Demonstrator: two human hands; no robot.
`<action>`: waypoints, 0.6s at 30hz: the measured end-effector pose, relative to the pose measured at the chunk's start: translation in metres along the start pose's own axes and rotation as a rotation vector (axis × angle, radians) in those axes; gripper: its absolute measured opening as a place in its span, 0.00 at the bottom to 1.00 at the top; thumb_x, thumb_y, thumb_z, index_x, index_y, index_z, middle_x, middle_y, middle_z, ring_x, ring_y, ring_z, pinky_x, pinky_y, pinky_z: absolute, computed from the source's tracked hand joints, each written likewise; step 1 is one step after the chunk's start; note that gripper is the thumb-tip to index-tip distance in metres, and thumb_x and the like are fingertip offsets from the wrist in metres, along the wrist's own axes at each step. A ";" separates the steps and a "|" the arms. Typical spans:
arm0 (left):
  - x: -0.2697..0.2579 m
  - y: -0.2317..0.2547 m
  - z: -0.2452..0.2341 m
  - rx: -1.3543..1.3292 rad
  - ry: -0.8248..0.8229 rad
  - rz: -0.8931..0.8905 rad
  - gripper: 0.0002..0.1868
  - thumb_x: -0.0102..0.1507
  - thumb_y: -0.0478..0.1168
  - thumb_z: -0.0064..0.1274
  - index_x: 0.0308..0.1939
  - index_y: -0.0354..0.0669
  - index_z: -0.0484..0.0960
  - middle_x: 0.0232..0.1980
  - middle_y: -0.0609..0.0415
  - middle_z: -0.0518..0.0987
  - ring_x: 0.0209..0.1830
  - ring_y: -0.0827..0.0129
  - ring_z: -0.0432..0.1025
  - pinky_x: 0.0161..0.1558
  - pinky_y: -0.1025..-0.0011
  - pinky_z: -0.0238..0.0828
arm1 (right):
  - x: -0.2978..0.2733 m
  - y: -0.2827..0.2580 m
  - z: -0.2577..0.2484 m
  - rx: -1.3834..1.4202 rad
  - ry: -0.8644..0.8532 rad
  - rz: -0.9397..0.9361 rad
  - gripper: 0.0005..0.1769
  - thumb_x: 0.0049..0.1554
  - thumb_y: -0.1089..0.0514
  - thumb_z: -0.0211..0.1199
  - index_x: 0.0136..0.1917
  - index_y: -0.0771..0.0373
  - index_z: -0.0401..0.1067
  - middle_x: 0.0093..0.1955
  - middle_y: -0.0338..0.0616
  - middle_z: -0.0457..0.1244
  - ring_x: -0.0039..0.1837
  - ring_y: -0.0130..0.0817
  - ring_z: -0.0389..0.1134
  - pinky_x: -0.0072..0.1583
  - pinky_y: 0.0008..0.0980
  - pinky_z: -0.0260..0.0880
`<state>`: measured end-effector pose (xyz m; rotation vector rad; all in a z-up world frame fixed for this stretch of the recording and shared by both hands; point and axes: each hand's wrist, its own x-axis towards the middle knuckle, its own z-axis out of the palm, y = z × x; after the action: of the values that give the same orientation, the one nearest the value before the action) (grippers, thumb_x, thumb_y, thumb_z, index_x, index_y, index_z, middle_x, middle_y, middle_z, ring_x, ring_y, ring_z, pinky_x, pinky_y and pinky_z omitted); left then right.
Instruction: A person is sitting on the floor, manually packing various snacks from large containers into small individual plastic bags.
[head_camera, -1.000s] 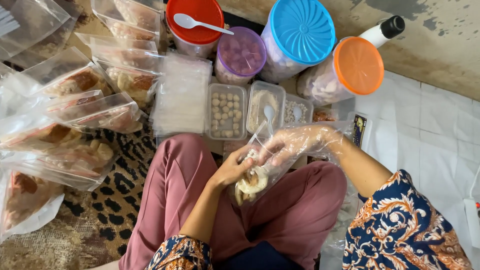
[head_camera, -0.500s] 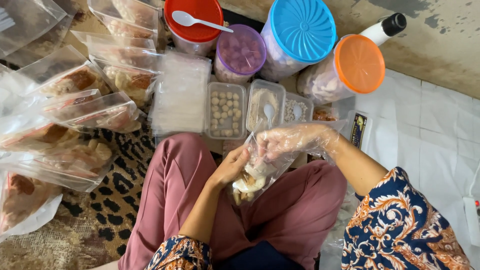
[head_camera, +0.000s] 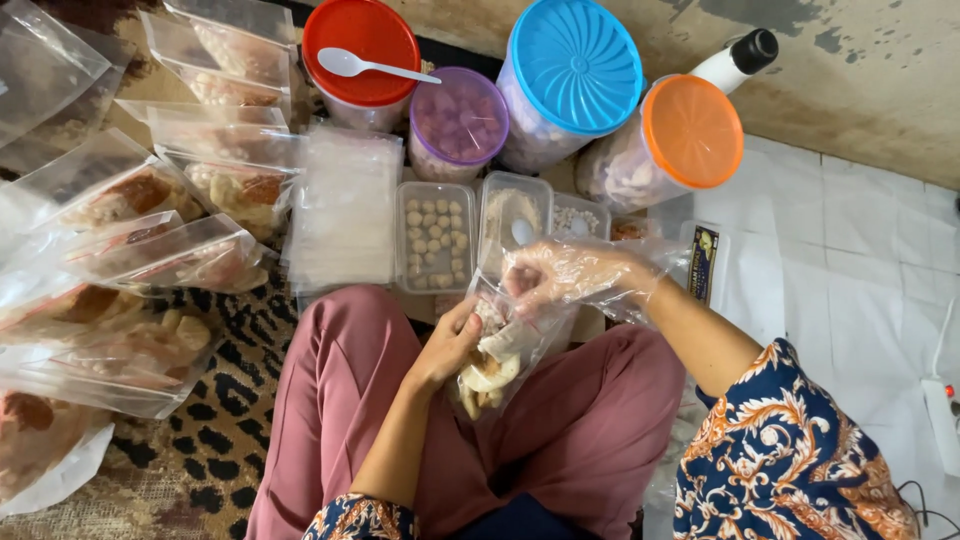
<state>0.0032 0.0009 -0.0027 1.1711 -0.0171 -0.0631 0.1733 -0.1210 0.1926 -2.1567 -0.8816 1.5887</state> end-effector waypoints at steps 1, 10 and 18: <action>0.000 -0.003 -0.001 0.000 -0.001 0.000 0.38 0.69 0.64 0.42 0.73 0.43 0.71 0.66 0.42 0.77 0.63 0.62 0.68 0.63 0.51 0.66 | 0.003 0.003 0.002 0.001 0.001 0.001 0.14 0.54 0.52 0.72 0.50 0.57 0.75 0.45 0.43 0.72 0.46 0.35 0.74 0.47 0.34 0.74; 0.002 -0.011 -0.006 -0.033 0.024 -0.043 0.36 0.66 0.61 0.52 0.70 0.42 0.74 0.59 0.45 0.81 0.58 0.66 0.70 0.61 0.55 0.69 | -0.007 -0.009 -0.005 -0.103 -0.015 0.050 0.17 0.54 0.43 0.72 0.48 0.56 0.80 0.47 0.42 0.72 0.51 0.35 0.73 0.54 0.37 0.72; 0.003 0.016 0.000 -0.046 0.089 -0.097 0.23 0.62 0.49 0.63 0.58 0.44 0.82 0.45 0.54 0.82 0.45 0.71 0.71 0.54 0.64 0.72 | -0.007 -0.016 -0.008 -0.169 -0.094 0.144 0.17 0.54 0.39 0.69 0.47 0.51 0.84 0.45 0.37 0.74 0.50 0.33 0.73 0.55 0.37 0.72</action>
<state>0.0072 0.0069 0.0116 1.1274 0.1189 -0.0962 0.1750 -0.1123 0.2097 -2.3238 -0.9388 1.7545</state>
